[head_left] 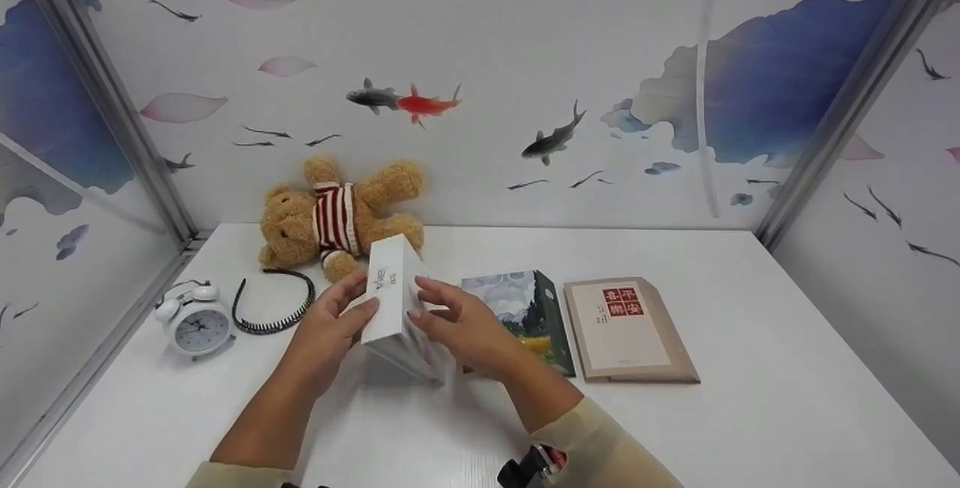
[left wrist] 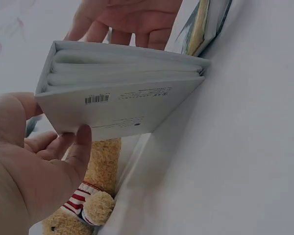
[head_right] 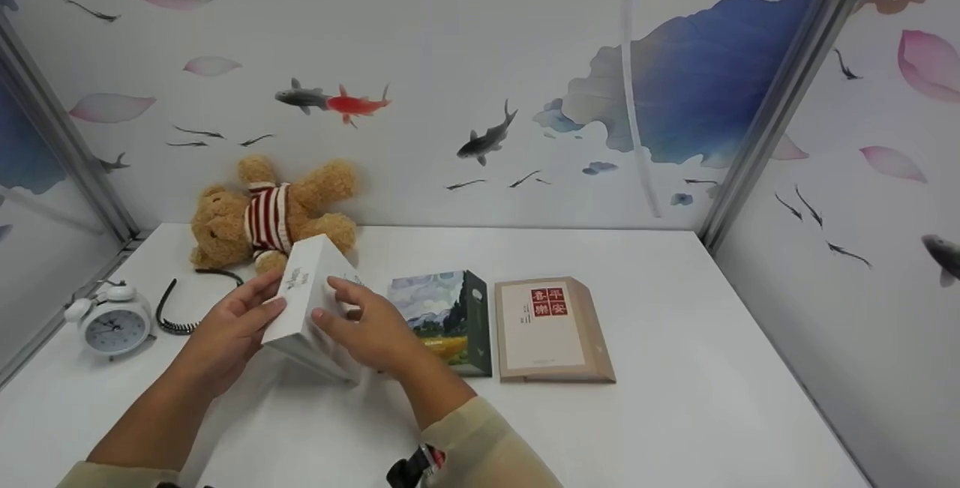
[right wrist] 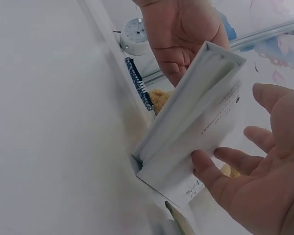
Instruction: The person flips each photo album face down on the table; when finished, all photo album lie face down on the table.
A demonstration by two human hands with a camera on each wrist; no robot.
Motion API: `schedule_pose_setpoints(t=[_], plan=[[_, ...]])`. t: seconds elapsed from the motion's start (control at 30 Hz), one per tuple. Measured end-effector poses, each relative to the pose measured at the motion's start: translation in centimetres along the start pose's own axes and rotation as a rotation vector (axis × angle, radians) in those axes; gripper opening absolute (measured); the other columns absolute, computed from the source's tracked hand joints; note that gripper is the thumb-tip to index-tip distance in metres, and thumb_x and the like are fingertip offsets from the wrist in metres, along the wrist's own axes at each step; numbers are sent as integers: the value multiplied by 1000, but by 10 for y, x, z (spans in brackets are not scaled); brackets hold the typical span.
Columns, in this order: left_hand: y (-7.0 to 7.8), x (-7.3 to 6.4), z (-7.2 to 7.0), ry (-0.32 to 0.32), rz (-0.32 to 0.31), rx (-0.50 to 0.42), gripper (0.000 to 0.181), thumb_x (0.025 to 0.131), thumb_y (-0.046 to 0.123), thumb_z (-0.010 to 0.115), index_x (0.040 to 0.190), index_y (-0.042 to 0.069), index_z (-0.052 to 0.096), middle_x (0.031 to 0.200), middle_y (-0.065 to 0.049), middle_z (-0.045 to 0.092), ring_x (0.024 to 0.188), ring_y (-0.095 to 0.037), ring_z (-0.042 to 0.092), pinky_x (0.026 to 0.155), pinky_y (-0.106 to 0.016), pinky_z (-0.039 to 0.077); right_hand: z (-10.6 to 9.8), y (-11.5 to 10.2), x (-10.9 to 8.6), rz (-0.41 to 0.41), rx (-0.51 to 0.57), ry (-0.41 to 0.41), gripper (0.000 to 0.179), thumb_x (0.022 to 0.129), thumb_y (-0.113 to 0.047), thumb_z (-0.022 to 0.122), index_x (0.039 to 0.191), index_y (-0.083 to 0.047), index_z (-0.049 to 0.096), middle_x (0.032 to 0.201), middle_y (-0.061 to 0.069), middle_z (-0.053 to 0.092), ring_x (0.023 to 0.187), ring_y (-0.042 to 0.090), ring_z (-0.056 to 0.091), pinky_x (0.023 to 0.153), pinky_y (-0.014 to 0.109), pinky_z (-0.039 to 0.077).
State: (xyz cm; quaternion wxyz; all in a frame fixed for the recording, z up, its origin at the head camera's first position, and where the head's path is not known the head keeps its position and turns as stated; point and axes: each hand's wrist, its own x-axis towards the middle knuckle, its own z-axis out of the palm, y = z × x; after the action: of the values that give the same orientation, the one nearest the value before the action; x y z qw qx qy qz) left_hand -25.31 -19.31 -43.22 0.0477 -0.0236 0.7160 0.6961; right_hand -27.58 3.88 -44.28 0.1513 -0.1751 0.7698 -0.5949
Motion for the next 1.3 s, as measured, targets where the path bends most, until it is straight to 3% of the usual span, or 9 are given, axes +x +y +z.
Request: schedule_pose_setpoints(t=[0.1,0.23,0.4,0.63,0.77,0.87,1.07,1.3], plan=[[2,-3,4,-48,49,4,63,110,25,62,167,18,36,172,-5,38,150,-25,49,105,-26,56,2,-6,-2,-32,90,10,64,100,-49,74,159,-41,49,166,2,51,146,31,59,116,49,54],[5,-6,8,-55,86,67,59,109,34,62,164,26,42,169,-1,43,150,-24,50,109,-29,55,5,-13,-5,-65,144,9,65,100,-44,76,159,-36,50,166,2,49,142,30,61,113,44,57],[3,-6,12,-49,78,106,56,110,37,61,162,30,44,166,-3,50,149,-25,53,117,-40,52,8,-12,-7,-57,102,30,64,99,-44,77,157,-38,52,167,0,48,142,29,61,113,44,57],[-1,-4,12,-74,65,112,62,109,44,60,165,27,39,173,-1,39,159,-27,42,130,-52,38,4,-10,-4,-80,75,47,65,97,-41,79,156,-34,55,171,-3,40,149,30,54,116,45,55],[-5,-1,12,-98,45,127,65,109,52,57,166,27,39,174,0,38,160,-28,42,129,-56,38,-1,-12,-3,-171,12,67,69,96,-35,82,158,-21,54,176,-4,34,161,26,40,126,45,45],[-10,2,10,-99,22,174,65,109,57,54,165,26,42,173,-1,40,161,-30,40,128,-57,39,-5,-13,-3,-196,-6,58,71,95,-31,84,158,-17,55,174,-7,38,164,20,34,131,43,35],[-22,5,2,-110,-76,290,72,105,64,55,164,24,45,174,-8,38,163,-35,34,128,-59,38,-11,-12,-3,-185,-58,35,72,96,-29,82,159,-17,52,172,-9,41,164,16,32,134,41,30],[-26,8,-4,-128,-134,274,77,106,60,57,167,17,39,176,-10,35,164,-35,31,131,-56,33,-16,-11,-4,-149,-122,57,78,92,-33,86,160,-20,52,170,-6,46,163,19,35,133,44,32]])
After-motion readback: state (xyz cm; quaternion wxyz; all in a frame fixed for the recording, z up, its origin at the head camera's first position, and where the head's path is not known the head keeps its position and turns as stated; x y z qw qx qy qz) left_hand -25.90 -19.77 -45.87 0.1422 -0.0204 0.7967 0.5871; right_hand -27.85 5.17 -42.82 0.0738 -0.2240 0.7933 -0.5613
